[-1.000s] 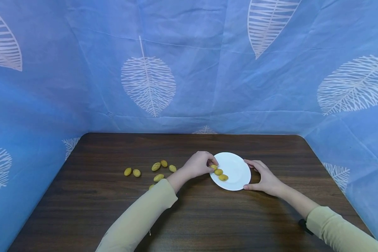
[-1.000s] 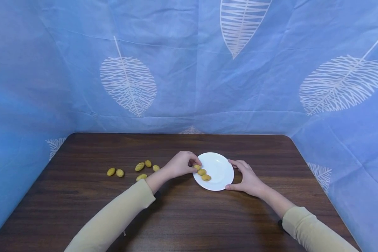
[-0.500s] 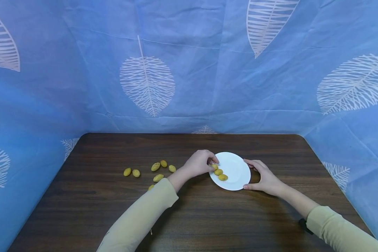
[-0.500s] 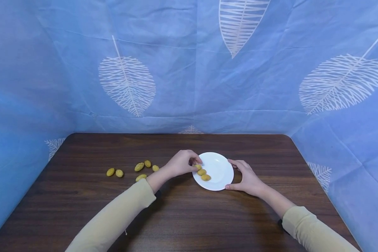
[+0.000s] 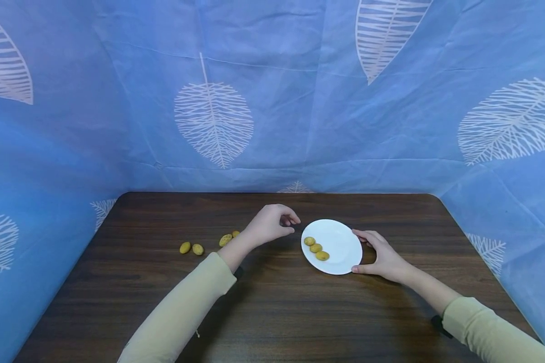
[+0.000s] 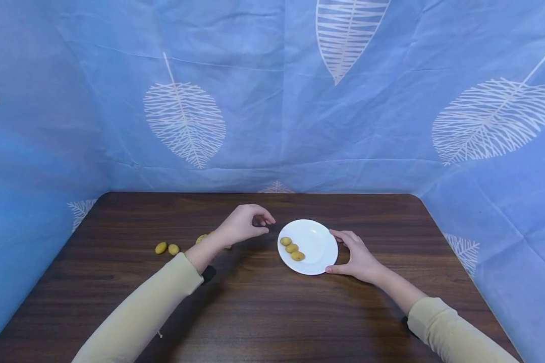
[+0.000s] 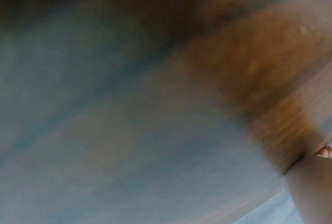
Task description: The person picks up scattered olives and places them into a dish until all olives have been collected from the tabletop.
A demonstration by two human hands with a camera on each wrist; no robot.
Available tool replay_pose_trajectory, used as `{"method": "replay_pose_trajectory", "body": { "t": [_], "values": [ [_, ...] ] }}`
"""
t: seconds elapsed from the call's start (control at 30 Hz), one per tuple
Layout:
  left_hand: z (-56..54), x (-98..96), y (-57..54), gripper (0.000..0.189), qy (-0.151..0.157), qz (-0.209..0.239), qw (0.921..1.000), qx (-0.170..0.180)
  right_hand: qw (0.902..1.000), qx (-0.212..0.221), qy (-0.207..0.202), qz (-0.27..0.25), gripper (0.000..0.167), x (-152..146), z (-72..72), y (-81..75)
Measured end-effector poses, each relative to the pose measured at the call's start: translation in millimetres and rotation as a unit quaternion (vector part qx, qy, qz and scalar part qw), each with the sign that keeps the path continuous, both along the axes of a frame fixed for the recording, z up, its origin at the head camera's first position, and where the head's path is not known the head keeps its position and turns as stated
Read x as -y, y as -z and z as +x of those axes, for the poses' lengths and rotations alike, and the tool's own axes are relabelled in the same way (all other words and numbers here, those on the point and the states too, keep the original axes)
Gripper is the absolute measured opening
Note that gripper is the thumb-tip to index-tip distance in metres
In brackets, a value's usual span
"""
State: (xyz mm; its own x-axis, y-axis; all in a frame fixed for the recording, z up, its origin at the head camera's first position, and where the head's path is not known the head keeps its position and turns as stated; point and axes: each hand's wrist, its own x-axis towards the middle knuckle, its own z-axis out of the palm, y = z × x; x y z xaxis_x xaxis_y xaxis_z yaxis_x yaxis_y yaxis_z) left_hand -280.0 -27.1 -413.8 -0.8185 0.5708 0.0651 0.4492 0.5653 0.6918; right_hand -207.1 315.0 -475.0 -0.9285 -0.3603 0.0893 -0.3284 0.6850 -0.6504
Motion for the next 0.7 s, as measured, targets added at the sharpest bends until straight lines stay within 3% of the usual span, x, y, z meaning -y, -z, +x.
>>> {"method": "replay_pose_trajectory", "body": {
  "t": [0.47, 0.7],
  "values": [
    [3.5, 52.7, 3.4, 0.018, -0.03, -0.02, 0.9992, 0.019, 1.0, 0.001, 0.003, 0.005, 0.096, -0.4, -0.2, 0.0],
    [4.9, 69.4, 12.0, 0.019, -0.037, -0.035, 0.998, 0.037, 1.0, 0.008, 0.004, 0.004, 0.096, -0.1, 0.0, -0.8]
  ]
}}
